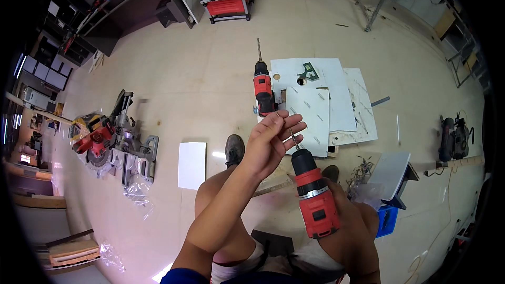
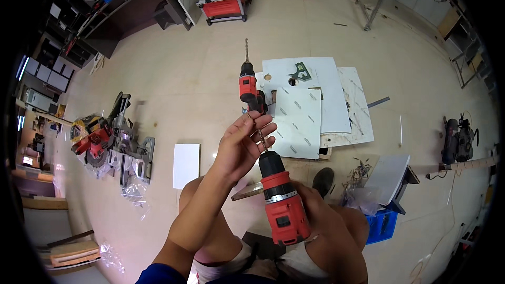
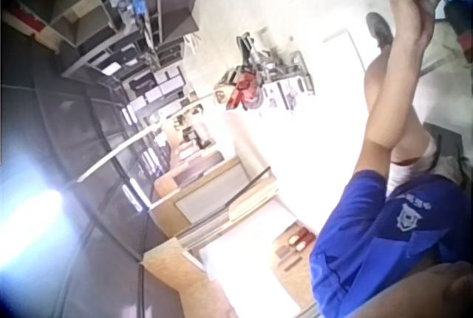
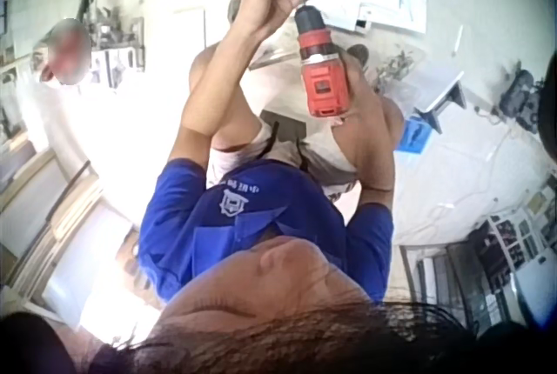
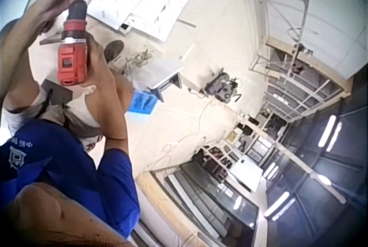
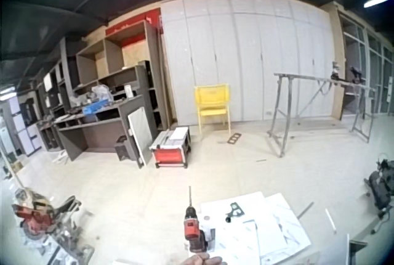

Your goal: The person sits on the floor and assembles white rectangular panels using a cordless drill. They align panels, insert screws, and tighten them, then stack the finished units.

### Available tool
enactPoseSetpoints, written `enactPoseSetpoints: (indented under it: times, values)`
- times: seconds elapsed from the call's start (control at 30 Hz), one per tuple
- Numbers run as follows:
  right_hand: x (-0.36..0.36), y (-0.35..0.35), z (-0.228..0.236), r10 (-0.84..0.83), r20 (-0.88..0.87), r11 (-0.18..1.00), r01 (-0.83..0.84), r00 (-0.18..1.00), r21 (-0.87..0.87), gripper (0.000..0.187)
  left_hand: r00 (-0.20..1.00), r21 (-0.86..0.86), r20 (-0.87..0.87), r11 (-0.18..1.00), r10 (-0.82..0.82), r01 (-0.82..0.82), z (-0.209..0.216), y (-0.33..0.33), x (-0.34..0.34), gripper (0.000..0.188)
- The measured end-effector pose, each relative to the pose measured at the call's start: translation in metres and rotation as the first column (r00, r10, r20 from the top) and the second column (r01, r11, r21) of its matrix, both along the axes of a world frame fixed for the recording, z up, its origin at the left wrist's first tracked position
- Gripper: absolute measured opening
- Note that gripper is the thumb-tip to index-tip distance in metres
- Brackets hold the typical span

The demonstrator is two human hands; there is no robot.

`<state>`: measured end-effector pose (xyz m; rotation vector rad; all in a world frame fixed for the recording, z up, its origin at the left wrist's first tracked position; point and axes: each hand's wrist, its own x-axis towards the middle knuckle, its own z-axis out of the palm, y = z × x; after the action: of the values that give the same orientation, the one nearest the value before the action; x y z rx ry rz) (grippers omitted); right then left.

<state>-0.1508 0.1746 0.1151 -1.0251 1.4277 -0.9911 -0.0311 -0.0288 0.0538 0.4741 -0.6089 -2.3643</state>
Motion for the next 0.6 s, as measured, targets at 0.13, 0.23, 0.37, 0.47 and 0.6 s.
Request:
enactPoseSetpoints:
  times: [0.13, 0.23, 0.37, 0.47, 0.6]
  values:
    - [-0.009, -0.007, 0.004, 0.014, -0.424, 0.93, -0.167, 0.906, -0.327, 0.091, 0.999, 0.011, 0.021, 0.999, -0.04, 0.039, 0.005, 0.006, -0.004, 0.028]
    - [-0.016, -0.012, -0.009, -0.007, -0.454, 0.854, -0.23, 0.891, -0.466, 0.099, 0.998, 0.016, 0.023, 0.999, -0.052, 0.051, 0.003, 0.008, -0.007, 0.027]
    - [-0.006, -0.01, 0.015, 0.009, -0.403, 0.94, -0.145, 0.915, -0.308, 0.078, 0.998, 0.054, 0.052, 0.998, -0.033, 0.03, 0.005, 0.01, -0.01, 0.026]
    - [-0.002, -0.007, 0.022, -0.018, -0.39, 0.961, -0.092, 0.921, -0.261, 0.07, 0.998, 0.067, 0.053, 0.997, -0.042, 0.038, 0.005, 0.01, -0.012, 0.025]
    - [-0.001, -0.008, 0.031, -0.03, -0.423, 0.961, -0.09, 0.906, -0.261, 0.072, 0.998, 0.053, 0.008, 0.997, -0.062, 0.062, -0.002, 0.012, -0.009, 0.023]
